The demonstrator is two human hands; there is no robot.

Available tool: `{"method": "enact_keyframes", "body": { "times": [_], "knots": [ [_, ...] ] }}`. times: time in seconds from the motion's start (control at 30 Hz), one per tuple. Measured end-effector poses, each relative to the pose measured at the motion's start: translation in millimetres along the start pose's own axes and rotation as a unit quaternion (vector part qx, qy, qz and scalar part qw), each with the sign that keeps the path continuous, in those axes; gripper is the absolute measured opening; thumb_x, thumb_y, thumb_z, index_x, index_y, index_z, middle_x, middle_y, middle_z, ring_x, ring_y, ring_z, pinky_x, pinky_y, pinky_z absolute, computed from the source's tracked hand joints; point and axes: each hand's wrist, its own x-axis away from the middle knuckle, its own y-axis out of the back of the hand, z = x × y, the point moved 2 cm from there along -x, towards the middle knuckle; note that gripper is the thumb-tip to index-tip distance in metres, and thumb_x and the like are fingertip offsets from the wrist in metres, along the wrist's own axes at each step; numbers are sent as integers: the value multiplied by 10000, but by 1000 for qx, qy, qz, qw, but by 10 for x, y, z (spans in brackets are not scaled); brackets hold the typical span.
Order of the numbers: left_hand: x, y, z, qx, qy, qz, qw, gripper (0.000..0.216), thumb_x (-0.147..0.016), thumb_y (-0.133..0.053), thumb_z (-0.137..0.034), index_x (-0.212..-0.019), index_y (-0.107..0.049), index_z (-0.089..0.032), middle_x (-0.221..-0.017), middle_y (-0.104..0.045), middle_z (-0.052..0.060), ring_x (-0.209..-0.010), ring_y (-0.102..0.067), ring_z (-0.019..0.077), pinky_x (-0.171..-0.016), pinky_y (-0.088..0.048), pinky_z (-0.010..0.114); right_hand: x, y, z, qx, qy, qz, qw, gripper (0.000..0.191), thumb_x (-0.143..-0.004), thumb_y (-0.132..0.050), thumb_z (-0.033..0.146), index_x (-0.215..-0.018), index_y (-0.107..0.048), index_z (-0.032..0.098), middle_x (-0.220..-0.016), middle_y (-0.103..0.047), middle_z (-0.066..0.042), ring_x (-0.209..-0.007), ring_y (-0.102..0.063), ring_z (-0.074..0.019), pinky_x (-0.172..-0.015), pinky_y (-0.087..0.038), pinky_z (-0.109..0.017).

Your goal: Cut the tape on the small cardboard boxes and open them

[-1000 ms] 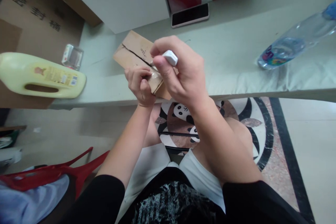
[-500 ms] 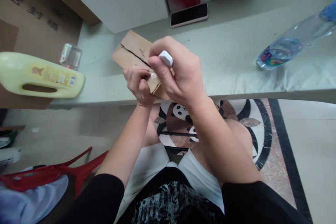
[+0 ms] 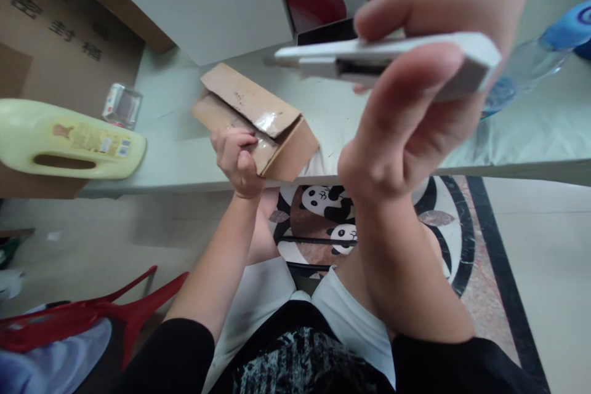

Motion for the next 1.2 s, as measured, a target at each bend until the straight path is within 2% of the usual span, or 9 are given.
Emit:
{"method": "enact_keyframes", "body": {
  "times": [0.07,0.2,0.33,0.47,0.6,0.77,0.9,1.0,1.2],
  "knots": [
    [57,133,-4,-2,24,11,1000,260,-912,-378,-307,-819,-597,-203,-870,-663,69,-861,-606,227,-906,-410,428,-26,13,-140,31,86,-29,995,319,-1009,-429,511,-953,-647,285,-1025,-612,48,-912,-614,-108,-887,-456,-315],
    [270,493,-13,15,91,21,996,193,-867,-487,-300,-895,-649,-200,-971,-665,80,-958,-598,241,-962,-427,433,35,-55,-634,148,21,123,981,266,-988,-510,428,-1094,-649,227,-976,-676,-38,-628,-542,-105,-671,-485,-305],
    [486,750,-33,82,228,-38,969,365,-876,-493,-412,-1115,-681,-211,-1172,-645,79,-1137,-586,243,-1032,-444,397,211,-90,-984,356,-118,291,880,316,-871,-603,329,-1138,-682,179,-1064,-656,-133,-861,-622,-249,-828,-524,-462],
    [543,810,-44,206,387,-114,892,499,-851,-474,-546,-1179,-673,-227,-1220,-644,57,-1256,-558,240,-1070,-450,344,322,-125,-1108,410,-187,348,822,479,-887,-564,357,-1295,-640,118,-1397,-502,-237,-1220,-553,-401,-998,-464,-601],
    [534,894,71,275,516,-165,794,452,-742,-626,-618,-977,-699,-239,-952,-686,13,-945,-648,186,-760,-540,272,389,-207,-1096,409,-167,405,800,413,-895,-521,303,-1232,-706,152,-1435,-511,-190,-1424,-369,-431,-1142,-342,-636],
    [570,981,279,274,608,-141,732,394,-582,-819,-505,-782,-659,-206,-682,-616,-28,-588,-550,110,-540,-457,237,533,-301,-1036,372,-78,528,759,493,-871,-536,338,-1336,-653,227,-1532,-442,-151,-1510,-215,-459,-1195,-218,-677],
    [531,925,343,269,587,-128,753,409,-584,-843,-477,-782,-629,-190,-699,-625,-28,-617,-574,100,-552,-443,209,557,-338,-1076,336,-68,557,756,728,-837,-543,370,-1541,-404,248,-1629,-296,-143,-1538,-128,-458,-1196,-169,-700],
    [445,918,352,234,539,-163,793,399,-578,-852,-361,-857,-622,-192,-816,-668,-9,-748,-628,107,-686,-494,211,515,-361,-1088,262,-62,536,800,836,-798,-510,369,-1585,-288,195,-1636,-298,-117,-1535,-166,-424,-1210,-207,-655],
    [352,906,307,255,524,-109,805,328,-624,-750,-301,-919,-622,-235,-917,-683,4,-882,-648,154,-786,-513,263,518,-395,-1034,194,-31,515,834,615,-742,-513,380,-1321,-508,174,-1463,-514,-152,-1497,-269,-392,-1224,-157,-642]
  ]
}}
